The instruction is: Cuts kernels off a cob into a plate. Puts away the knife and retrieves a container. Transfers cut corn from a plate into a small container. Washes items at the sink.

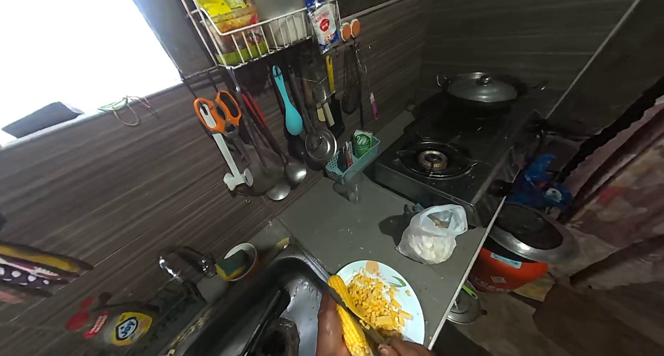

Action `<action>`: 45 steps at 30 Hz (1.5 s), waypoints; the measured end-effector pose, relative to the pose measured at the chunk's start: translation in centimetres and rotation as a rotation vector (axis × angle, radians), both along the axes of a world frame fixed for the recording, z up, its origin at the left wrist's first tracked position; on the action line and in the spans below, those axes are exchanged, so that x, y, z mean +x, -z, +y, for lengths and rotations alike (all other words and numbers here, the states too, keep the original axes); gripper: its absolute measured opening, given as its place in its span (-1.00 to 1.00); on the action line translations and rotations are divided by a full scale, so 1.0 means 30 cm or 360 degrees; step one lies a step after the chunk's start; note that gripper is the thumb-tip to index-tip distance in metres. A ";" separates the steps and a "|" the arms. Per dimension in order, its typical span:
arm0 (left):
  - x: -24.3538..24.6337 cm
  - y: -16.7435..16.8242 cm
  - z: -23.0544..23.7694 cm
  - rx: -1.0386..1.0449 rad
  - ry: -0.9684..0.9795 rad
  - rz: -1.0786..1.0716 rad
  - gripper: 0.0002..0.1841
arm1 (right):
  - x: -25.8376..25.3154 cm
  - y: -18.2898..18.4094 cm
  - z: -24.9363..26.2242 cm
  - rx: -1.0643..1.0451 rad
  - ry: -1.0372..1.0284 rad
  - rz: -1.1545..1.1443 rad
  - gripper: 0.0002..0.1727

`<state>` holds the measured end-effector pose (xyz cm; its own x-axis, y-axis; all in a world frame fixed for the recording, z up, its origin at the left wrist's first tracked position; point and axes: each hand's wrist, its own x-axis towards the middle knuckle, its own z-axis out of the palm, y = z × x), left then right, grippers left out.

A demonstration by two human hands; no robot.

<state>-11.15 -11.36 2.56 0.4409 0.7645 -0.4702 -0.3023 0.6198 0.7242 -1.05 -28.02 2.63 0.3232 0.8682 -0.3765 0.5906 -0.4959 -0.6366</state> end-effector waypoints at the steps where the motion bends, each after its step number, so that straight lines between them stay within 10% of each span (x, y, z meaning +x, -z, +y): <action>1: -0.001 0.002 0.001 0.0021 -0.0001 0.0035 -0.55 | 0.005 0.000 0.006 -0.0031 -0.0009 0.0015 -0.17; 30: -0.022 -0.016 -0.085 0.0086 0.0091 0.0520 -0.47 | 0.035 0.023 0.122 -0.0086 -0.0026 0.0211 -0.12; 45: -0.061 -0.044 -0.051 -0.0079 0.0069 0.0088 -0.51 | 0.047 -0.010 0.084 0.0020 0.0035 0.0301 -0.16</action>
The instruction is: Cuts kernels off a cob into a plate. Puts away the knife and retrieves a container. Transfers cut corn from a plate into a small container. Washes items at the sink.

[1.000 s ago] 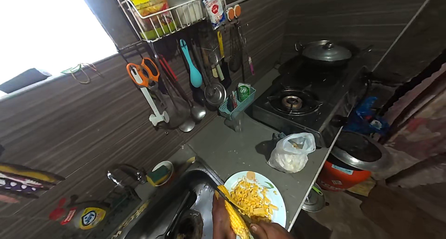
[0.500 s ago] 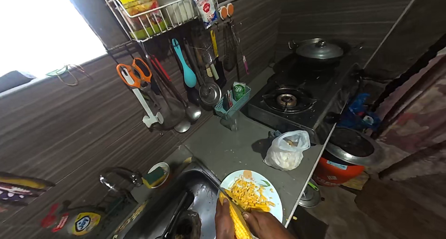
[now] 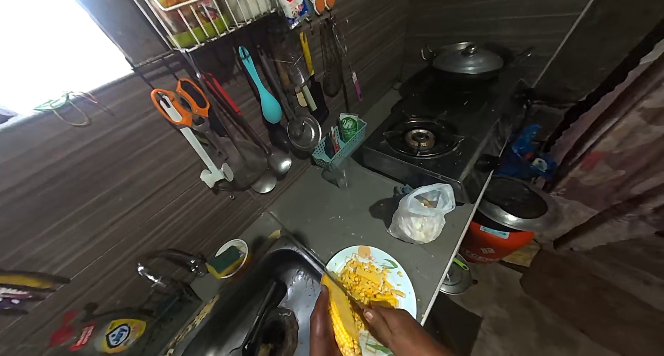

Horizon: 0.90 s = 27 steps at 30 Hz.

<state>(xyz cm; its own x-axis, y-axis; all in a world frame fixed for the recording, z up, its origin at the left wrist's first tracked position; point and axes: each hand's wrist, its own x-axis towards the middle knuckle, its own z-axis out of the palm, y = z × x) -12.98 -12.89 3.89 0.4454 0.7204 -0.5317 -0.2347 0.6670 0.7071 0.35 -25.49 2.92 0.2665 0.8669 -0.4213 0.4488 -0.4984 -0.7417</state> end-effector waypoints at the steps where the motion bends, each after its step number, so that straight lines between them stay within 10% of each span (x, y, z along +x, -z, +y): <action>1: 0.004 0.000 0.010 -0.0030 -0.0015 -0.0019 -0.53 | -0.007 -0.017 -0.021 0.0034 -0.0011 -0.0010 -0.18; 27: 0.073 0.017 0.053 0.0092 -0.0060 -0.0006 -0.54 | -0.033 -0.030 -0.118 0.0069 -0.0122 -0.0215 -0.17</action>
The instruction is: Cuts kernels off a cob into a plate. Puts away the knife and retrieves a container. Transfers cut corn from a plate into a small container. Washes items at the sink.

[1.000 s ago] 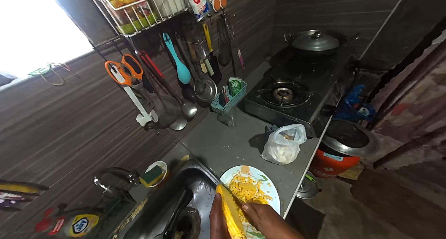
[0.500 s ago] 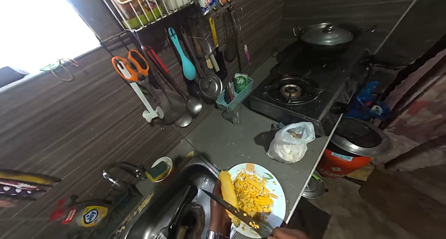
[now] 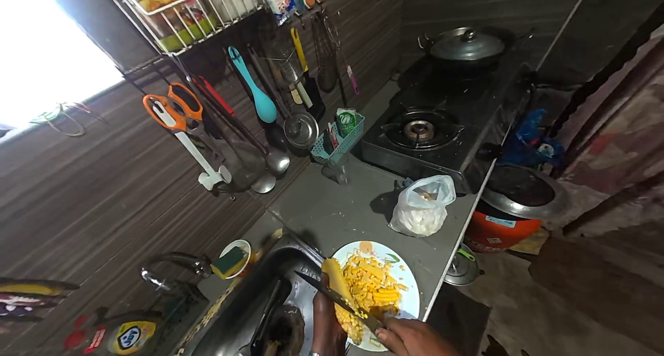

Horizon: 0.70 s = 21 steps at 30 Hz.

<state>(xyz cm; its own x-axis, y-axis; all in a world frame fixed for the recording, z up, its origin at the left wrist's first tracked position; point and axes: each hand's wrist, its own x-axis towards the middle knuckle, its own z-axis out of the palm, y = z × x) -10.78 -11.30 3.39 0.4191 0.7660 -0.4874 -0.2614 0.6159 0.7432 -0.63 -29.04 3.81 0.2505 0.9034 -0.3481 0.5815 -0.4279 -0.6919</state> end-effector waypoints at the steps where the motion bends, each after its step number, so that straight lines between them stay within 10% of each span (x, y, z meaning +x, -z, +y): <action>1: -0.001 0.004 -0.006 0.0013 -0.0006 0.0004 -0.55 | 0.004 0.015 0.018 -0.0004 -0.0006 -0.0002 -0.15; 21: -0.017 0.018 0.014 0.0020 -0.0134 0.0087 -0.57 | 0.011 0.025 0.130 -0.0152 -0.0033 0.0093 -0.10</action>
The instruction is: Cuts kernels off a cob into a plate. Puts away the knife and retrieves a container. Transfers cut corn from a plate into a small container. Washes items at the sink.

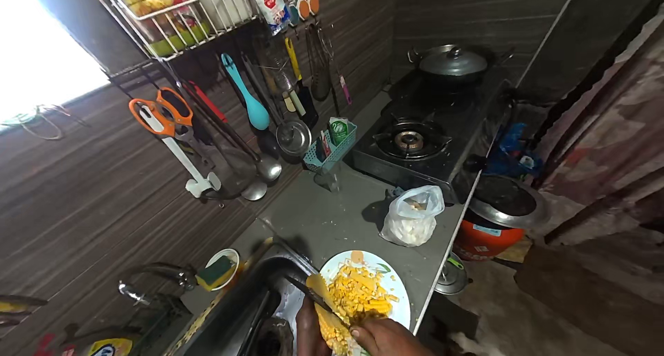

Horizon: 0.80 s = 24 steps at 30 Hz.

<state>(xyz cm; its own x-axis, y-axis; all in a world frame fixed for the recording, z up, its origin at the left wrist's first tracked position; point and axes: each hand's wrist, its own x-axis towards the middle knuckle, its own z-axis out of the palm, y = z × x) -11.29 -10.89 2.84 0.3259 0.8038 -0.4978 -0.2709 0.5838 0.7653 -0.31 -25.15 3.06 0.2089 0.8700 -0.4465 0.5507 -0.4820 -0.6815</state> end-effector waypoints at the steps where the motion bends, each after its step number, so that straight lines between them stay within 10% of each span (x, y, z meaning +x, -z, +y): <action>1: -0.003 -0.002 0.005 0.0007 -0.0013 0.0026 -0.58 | -0.008 -0.004 -0.007 0.0006 0.0006 -0.0002 -0.11; 24: -0.026 -0.032 -0.058 -0.0071 0.0076 0.0076 -0.58 | 0.006 0.035 0.039 -0.0054 0.0034 -0.0013 -0.08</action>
<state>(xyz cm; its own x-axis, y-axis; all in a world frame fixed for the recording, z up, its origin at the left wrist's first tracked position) -12.06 -12.62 3.79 0.3383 0.7645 -0.5488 -0.2062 0.6292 0.7494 -0.13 -23.97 2.01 0.2311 0.8497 -0.4739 0.5456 -0.5165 -0.6600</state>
